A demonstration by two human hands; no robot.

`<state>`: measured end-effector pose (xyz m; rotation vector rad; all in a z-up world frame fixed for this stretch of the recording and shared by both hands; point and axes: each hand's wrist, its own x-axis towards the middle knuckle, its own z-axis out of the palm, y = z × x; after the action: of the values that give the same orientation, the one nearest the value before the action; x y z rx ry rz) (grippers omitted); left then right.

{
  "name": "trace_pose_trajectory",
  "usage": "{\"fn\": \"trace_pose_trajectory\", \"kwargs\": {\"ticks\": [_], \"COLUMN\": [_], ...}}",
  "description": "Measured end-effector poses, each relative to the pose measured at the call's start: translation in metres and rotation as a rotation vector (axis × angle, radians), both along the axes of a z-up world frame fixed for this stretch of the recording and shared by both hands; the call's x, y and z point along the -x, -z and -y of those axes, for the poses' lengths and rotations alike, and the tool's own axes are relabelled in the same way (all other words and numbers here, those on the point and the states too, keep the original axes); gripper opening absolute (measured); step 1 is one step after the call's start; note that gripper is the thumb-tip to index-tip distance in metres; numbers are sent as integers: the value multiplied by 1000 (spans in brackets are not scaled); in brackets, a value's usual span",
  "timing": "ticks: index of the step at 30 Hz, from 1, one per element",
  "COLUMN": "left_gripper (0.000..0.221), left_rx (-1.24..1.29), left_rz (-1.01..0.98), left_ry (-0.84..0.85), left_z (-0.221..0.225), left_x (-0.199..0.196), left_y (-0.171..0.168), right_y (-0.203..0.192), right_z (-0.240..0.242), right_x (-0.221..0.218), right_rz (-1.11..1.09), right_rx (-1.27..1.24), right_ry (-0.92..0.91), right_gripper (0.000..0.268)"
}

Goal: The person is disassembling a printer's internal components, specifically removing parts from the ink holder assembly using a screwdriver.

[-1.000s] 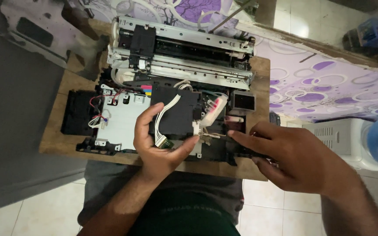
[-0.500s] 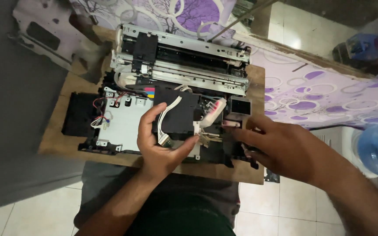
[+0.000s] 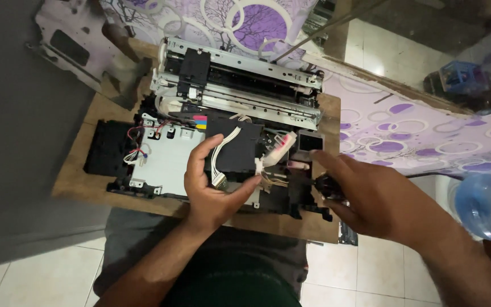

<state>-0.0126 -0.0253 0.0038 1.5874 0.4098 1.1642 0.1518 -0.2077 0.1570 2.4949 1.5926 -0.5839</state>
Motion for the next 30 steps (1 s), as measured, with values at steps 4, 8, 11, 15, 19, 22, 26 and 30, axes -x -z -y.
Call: {"fn": "trace_pose_trajectory", "kwargs": {"ticks": [4,8,11,15,19,22,26,30], "left_gripper": [75,76,75,77,78,78,76,76], "left_rx": [33,56,32,57,70,40,46,96], "left_rz": [7,18,27,5,1,15,2,1], "left_ry": [16,26,2,35,20,17,7,26], "left_z": [-1,-1,-2,-2,-1,-1,-1,-1], "left_x": [1,0,0,1,-1,0,-1,0], "left_y": [-1,0,2,-1,-3,-2,0,-6], "right_y": [1,7,7,9,5,6,1,1], "right_z": [0,11,17,17,13,15,19,16], "right_x": [0,-12,-16,-22,-13,-12,-16,-18], "right_rz": [-3,83,165,262,96,49,160,199], "right_rx": [49,16,-130,-64,-22,-4,-99,-182], "right_ry": [187,39,-148,-198,-44,107,-50,-212], "right_gripper": [68,50,56,70,79,70,43,53]}}
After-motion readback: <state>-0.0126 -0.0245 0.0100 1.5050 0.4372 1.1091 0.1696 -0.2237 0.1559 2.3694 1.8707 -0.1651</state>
